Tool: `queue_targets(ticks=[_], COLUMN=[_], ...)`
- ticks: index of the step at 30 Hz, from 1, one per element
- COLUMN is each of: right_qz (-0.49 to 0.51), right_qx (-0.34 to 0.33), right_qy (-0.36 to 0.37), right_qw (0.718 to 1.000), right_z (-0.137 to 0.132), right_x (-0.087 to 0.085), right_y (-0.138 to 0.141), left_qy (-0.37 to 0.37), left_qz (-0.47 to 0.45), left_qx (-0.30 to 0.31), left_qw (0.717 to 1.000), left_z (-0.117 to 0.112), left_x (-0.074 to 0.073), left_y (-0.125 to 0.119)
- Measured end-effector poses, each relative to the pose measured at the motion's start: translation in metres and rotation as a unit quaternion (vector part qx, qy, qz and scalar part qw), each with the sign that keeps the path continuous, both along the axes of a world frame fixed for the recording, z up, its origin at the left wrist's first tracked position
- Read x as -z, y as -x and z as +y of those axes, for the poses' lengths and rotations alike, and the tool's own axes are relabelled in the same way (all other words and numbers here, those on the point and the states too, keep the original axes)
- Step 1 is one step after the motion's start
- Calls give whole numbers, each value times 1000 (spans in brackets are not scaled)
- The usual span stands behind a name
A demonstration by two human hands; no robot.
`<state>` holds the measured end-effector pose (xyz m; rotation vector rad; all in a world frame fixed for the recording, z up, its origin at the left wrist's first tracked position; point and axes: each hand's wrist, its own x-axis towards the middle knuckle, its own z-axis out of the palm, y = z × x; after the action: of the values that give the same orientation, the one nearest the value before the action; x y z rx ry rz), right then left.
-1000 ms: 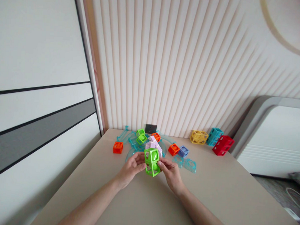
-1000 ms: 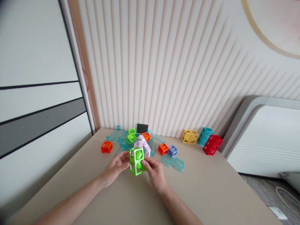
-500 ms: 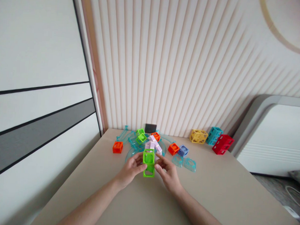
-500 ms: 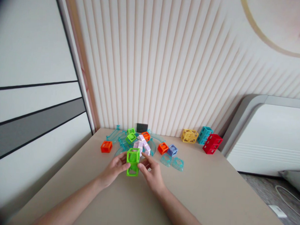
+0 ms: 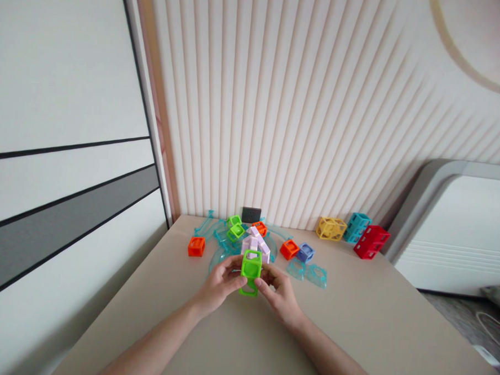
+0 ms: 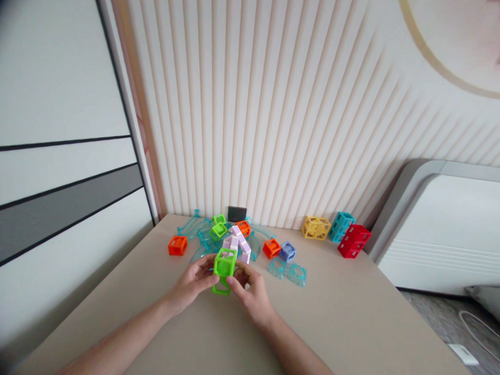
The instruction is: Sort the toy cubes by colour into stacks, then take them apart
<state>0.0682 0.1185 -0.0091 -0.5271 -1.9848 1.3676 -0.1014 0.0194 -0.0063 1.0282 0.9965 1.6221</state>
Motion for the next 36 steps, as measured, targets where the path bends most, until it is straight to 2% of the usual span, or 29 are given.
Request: queue_targets(ticks=[6, 15, 23, 32, 34, 36], right_qz=[-22, -30, -33, 4, 30, 47], right_qx=[-34, -28, -39, -40, -22, 41], right_qy=[-7, -59, -67, -58, -50, -56], right_qw=[999, 997, 996, 998, 998, 996], right_z=[-1, 0, -2, -3, -2, 3], right_x=[-1, -4, -8, 2, 3, -2], right_y=[-2, -5, -9, -6, -5, -1], left_qy=[12, 11, 21, 0, -6, -13], left_qz=[-7, -4, -2, 16, 11, 5], left_qx=[10, 16, 24, 28, 4, -37], left_qw=[1000, 1000, 999, 999, 1000, 999], left_z=[-2, -2, -3, -6, -6, -6], left_x=[-4, -7, -6, -6, -8, -10], left_y=[1, -1, 1, 1, 2, 3])
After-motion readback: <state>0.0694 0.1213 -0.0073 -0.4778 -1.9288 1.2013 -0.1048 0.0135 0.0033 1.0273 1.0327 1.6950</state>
